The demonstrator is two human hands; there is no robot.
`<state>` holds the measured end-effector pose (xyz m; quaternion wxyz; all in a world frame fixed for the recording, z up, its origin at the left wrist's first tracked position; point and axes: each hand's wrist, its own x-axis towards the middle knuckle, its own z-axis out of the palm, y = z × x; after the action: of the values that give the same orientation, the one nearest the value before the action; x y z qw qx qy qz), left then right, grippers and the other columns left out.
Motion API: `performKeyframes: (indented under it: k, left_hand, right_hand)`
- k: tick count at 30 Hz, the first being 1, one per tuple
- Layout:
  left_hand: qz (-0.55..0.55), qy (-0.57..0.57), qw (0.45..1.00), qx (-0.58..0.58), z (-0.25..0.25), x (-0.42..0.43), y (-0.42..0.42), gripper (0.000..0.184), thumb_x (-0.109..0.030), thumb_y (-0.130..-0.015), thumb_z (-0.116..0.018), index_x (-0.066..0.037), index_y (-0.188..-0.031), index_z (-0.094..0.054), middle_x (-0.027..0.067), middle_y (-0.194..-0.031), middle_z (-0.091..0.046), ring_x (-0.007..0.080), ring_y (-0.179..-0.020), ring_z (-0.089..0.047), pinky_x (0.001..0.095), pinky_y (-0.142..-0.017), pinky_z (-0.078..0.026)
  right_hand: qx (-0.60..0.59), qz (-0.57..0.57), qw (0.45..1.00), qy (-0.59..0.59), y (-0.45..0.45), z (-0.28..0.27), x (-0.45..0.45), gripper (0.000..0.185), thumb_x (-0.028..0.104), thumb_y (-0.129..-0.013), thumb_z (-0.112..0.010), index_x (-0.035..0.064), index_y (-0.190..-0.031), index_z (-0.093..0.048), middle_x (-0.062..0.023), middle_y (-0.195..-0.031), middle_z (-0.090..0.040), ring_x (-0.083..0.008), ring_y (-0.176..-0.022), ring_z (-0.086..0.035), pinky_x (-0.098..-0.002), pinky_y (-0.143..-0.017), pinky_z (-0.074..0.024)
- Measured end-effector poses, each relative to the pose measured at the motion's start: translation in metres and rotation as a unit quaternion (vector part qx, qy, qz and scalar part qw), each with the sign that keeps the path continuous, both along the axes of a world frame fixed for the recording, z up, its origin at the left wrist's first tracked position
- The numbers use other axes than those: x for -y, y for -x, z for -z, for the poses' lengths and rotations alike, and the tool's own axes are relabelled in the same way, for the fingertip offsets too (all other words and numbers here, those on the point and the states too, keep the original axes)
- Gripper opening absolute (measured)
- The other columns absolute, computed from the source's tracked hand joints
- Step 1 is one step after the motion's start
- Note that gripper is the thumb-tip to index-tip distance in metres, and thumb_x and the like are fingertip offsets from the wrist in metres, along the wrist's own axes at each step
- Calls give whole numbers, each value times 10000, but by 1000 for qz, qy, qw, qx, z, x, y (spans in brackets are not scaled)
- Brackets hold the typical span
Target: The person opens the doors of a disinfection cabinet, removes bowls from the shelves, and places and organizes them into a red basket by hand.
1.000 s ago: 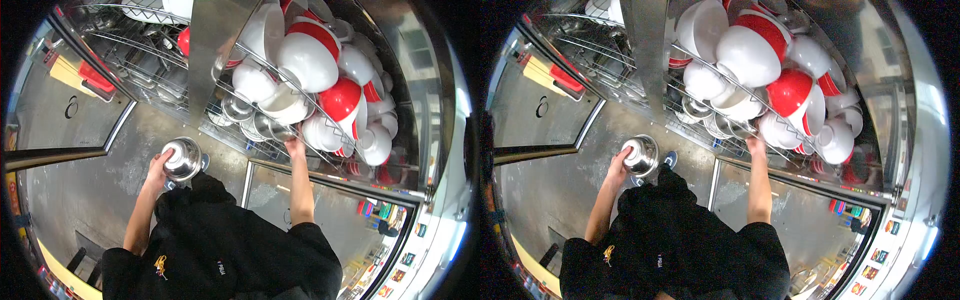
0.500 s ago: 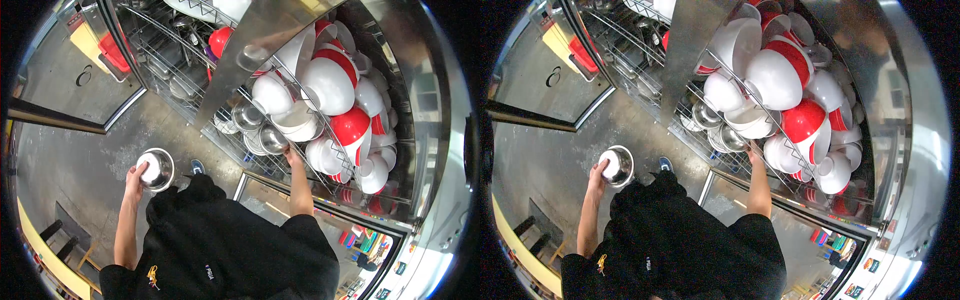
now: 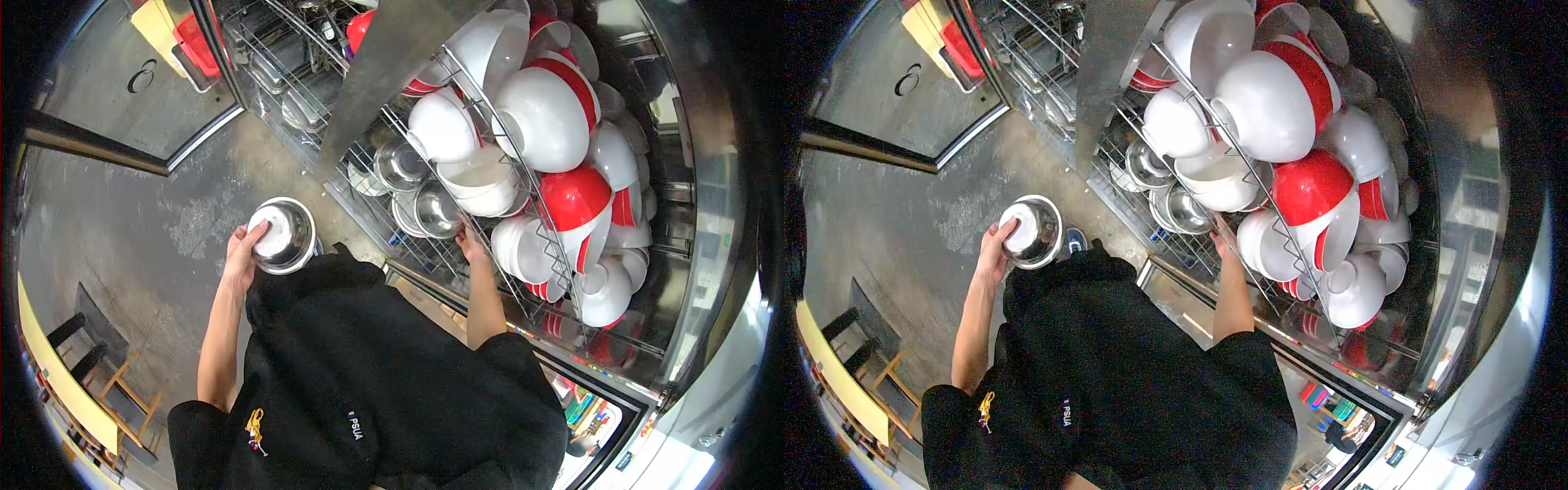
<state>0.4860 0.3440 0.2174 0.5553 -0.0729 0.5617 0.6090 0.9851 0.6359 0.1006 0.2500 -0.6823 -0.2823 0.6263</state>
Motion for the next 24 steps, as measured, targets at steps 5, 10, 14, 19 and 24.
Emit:
performKeyframes:
  k: [5, 10, 14, 19, 24]
  left_hand:
    - [-22, -1, 1000, -5, 0, 10, -3, 437, -207, -816, -768, -7, -1117, -522, 102, -1031, -654, 167, -945, -643, 303, -842, -513]
    - [-50, 34, 998, 2, -6, 26, -5, 469, -232, -808, -776, -13, -1124, -506, 103, -1047, -642, 182, -957, -638, 328, -881, -503]
    - [-63, 66, 996, -4, -7, 39, -4, 479, -238, -806, -776, -10, -1130, -506, 96, -1054, -638, 183, -969, -635, 333, -884, -504]
    - [-69, 43, 997, 9, -6, 55, 2, 523, -248, -803, -779, 6, -1167, -501, 99, -1096, -625, 186, -1009, -621, 330, -917, -492]
    - [-67, 33, 996, 40, 9, 77, 19, 522, -250, -814, -770, 6, -1180, -502, 84, -1129, -616, 189, -1041, -613, 328, -912, -498]
  right_hand:
    - [11, -35, 999, -28, 39, -59, 13, 164, 364, -844, -712, 236, -858, -611, 80, -730, -443, -81, -689, -400, -277, -684, -304]
    - [-84, 37, 992, -85, 26, -41, 20, 158, 355, -892, -654, 201, -854, -652, 58, -729, -499, -92, -709, -449, -328, -697, -398]
    - [-290, 126, 948, -47, 2, -25, 17, 322, 374, -927, -592, 152, -1160, -603, 13, -1076, -650, -145, -922, -602, -310, -824, -487]
    - [-322, 255, 912, 10, -27, -16, 49, 321, 403, -931, -544, 139, -1090, -632, -50, -1048, -675, -184, -888, -627, -331, -741, -503]
    - [-257, 211, 941, -63, 51, -104, 103, 589, 633, -849, -536, 198, -1244, -578, -18, -1275, -585, -242, -1169, -540, -494, -986, -419]
